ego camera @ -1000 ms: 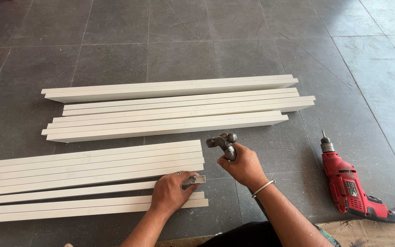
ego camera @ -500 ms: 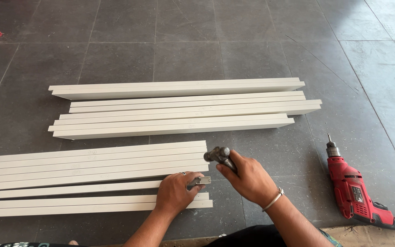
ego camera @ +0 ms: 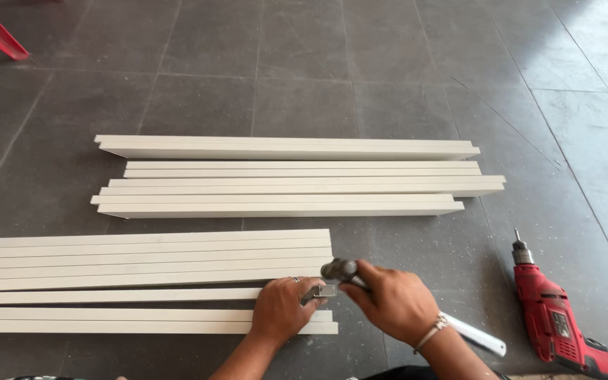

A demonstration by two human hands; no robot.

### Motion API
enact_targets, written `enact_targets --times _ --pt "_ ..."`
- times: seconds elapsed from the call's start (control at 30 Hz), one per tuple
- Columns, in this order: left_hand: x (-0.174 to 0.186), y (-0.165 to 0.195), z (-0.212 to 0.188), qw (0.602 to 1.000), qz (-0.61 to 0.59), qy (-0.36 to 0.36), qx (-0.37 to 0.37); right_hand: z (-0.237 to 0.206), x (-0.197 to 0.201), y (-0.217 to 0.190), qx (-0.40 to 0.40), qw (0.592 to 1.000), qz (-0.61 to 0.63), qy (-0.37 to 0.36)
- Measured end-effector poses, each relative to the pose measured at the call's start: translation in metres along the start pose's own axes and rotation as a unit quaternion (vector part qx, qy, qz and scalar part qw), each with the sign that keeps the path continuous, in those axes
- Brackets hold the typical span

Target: The person is assembling white wooden planks on a tiled floor. They use a hammer to attach metal brackets to the ends of the planks and a power drill to secure them further. The planks are arranged in a stack, and the person works on them one by one.

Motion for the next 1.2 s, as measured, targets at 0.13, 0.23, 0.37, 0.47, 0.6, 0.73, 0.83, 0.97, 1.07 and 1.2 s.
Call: enact_targets --times 0.13,0.23,0.37,0.47,0.6,0.73,0.83,0.97,1.07,1.2 --pt "0.005 0.006 -0.008 0.995 -0.052 0.032 -0.079 0.002 0.003 0.03 -0.093 0.987 0.109 0.072" --pt "0.004 0.006 -0.012 0.99 -0.049 0.051 -0.121 0.009 -0.009 0.046 -0.139 0.974 0.151 0.095" --pt "-0.003 0.011 -0.018 0.98 0.003 0.072 -0.184 0.028 -0.035 0.06 -0.189 0.969 0.152 0.054" --pt "-0.005 0.013 -0.022 0.971 0.024 0.105 -0.212 0.039 -0.049 0.06 -0.195 0.969 0.146 0.025" --pt "-0.012 0.005 -0.019 0.99 0.0 0.061 -0.131 0.041 -0.063 0.055 -0.244 0.95 0.19 -0.045" --pt "-0.01 -0.007 -0.014 0.994 -0.075 0.077 -0.006 0.041 -0.07 0.049 -0.282 0.933 0.215 -0.066" --pt "0.002 -0.014 -0.016 0.978 -0.149 0.143 0.027 0.049 -0.071 0.043 -0.256 0.948 0.187 -0.026" --pt "0.016 -0.025 -0.018 0.96 -0.2 0.181 0.081 0.056 -0.078 0.04 -0.226 0.963 0.147 0.009" --pt "0.018 -0.03 -0.018 0.963 -0.18 0.167 0.11 0.056 -0.081 0.043 -0.212 0.965 0.155 0.006" --pt "0.017 -0.015 -0.011 0.983 -0.083 0.166 -0.009 0.052 -0.085 0.05 -0.217 0.963 0.16 -0.029"
Point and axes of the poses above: each hand's wrist, its own z-axis towards the middle knuckle, its own x-axis out of the back of the hand, y = z × x, the point moved 5 cm from there along z, towards the middle knuckle, and after that the axes turned 1 degree about z, right-handed, at the moved point
